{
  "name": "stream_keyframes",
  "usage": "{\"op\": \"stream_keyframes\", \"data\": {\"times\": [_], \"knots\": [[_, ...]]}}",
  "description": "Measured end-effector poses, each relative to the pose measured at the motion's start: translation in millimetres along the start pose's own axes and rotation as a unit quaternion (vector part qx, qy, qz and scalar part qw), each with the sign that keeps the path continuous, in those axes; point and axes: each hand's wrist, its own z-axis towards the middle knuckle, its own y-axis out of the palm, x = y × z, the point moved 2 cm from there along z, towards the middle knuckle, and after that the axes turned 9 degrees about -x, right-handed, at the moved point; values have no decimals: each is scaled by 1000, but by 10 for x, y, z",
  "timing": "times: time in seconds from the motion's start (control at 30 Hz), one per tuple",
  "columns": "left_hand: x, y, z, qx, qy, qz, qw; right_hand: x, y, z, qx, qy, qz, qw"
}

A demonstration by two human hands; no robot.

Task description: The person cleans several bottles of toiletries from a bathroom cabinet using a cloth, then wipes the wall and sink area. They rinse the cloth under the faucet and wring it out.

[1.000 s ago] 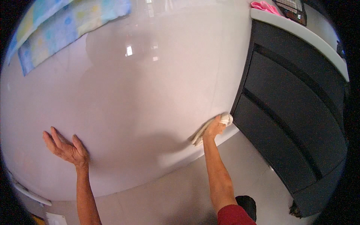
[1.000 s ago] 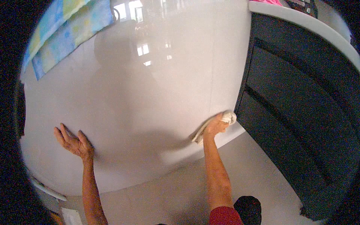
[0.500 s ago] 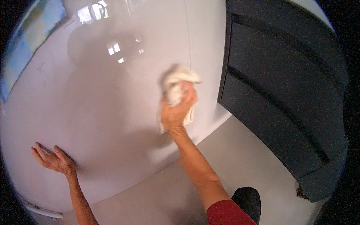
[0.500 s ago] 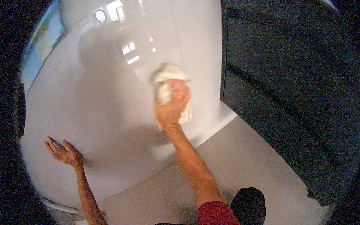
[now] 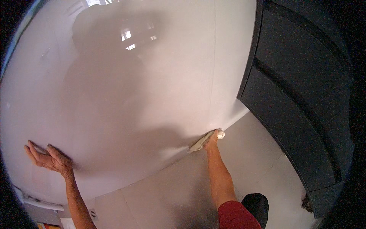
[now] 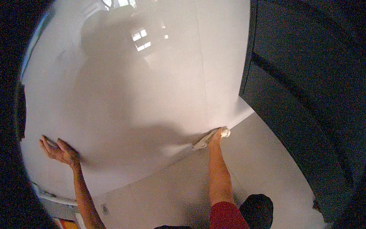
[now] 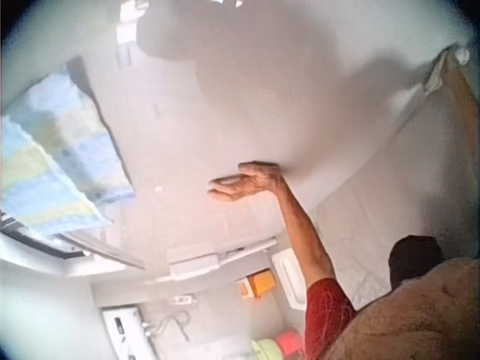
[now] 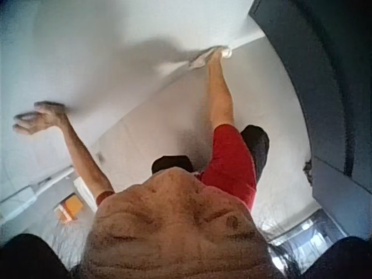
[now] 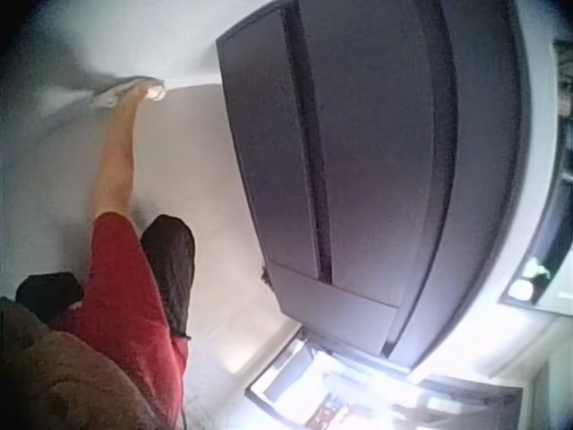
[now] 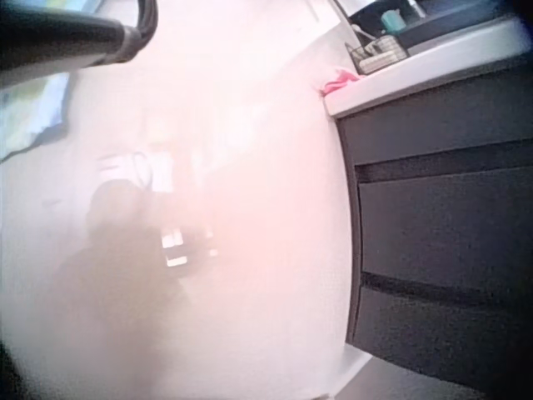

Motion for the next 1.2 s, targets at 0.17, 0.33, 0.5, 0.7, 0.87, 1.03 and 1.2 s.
{"op": "stream_keyframes", "data": {"times": [0.17, 0.33, 0.5, 0.7, 0.87, 1.03, 1.2], "knots": [[11, 34, 16, -3, 30, -25, 999, -163, 900, -797, -54, -102, -2, 993], [104, 166, -61, 35, 21, -86, 995, -361, 1983, -1762, 85, -323, -319, 887], [193, 273, -199, -1, 5, -4, 1000, 16, 2864, -2964, -180, -714, -446, 509], [328, 209, -283, -12, -30, 18, 999, 270, 2742, -2443, -331, -699, -525, 356], [443, -15, -320, -4, -14, 13, 1000, -1441, 3043, -2527, -67, -743, -462, 479], [453, -110, -164, 20, -22, -4, 1000, -970, 2884, -2509, -197, -787, -470, 347], [438, -236, -52, -1, -16, 12, 1000, 654, 2247, -2723, -299, -804, -436, 271]]}}
